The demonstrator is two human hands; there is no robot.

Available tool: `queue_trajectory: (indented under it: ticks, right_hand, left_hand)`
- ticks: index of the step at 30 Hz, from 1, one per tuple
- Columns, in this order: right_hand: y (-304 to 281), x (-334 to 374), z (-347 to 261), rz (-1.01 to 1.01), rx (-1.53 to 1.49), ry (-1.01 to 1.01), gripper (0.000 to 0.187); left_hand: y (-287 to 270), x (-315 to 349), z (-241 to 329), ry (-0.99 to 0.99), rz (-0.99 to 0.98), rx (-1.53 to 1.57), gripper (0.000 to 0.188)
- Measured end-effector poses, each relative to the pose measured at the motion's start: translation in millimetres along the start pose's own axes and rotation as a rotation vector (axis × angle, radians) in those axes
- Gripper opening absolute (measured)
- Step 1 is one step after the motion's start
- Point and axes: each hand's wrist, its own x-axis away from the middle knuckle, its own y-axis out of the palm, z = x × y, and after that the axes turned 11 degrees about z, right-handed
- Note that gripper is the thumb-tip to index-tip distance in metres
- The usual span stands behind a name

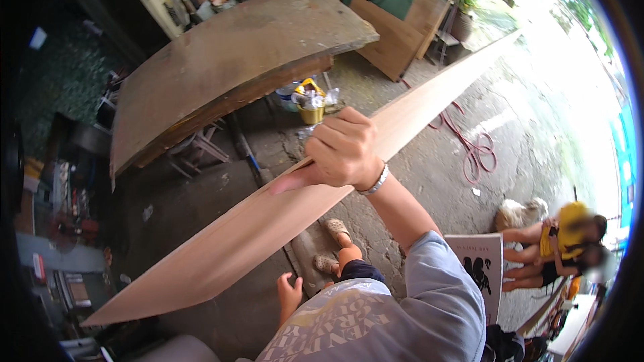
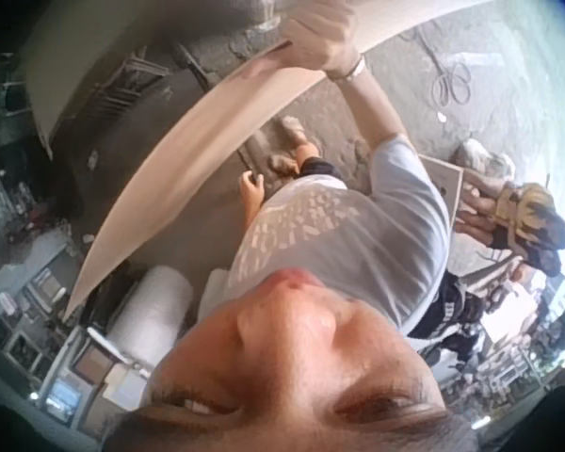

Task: The person measures and marks a wooden board using a tape measure and pencil, then cuts it with a utility knife. They fit the cut piece into a larger wooden panel and move the panel to a workbench, continuing to handle and position wooden boards.

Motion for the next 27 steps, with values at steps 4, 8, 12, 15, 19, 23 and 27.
queue_trajectory:
  ticks: [4,8,12,15,19,23,27]
  right_hand:
    - [0.7,-26.3,-17.7,-0.001,-0.034,-0.041,0.069]
    - [-22.2,-74.8,-33.0,0.035,0.024,-0.114,0.068]
    - [-45.8,-153.5,-69.5,0.139,0.042,-0.294,0.067]
    - [-78.4,-217.6,-100.9,0.216,0.06,-0.399,0.062]
    - [-158.7,-278.9,-147.7,0.03,0.2,-0.136,0.051]
    - [-190.3,-312.9,-164.1,0.042,0.323,-0.191,0.051]
    - [-211.6,-327.5,-165.6,0.001,0.453,-0.203,0.05]
  left_hand:
    - [60.7,-22.3,13.6,-0.218,0.062,0.142,0.102]
    - [65.3,-71.4,86.0,-0.5,0.02,0.075,0.146]
    - [86.0,-95.7,70.5,-0.113,0.419,-0.086,0.154]
    - [70.7,-117.4,94.8,0.129,0.735,0.098,0.157]
    - [36.7,-147.2,174.5,0.419,1.012,0.029,0.162]
    - [-31.5,-172.1,212.2,0.349,1.159,0.105,0.159]
    - [-78.0,-218.0,243.1,0.367,1.006,0.372,0.14]
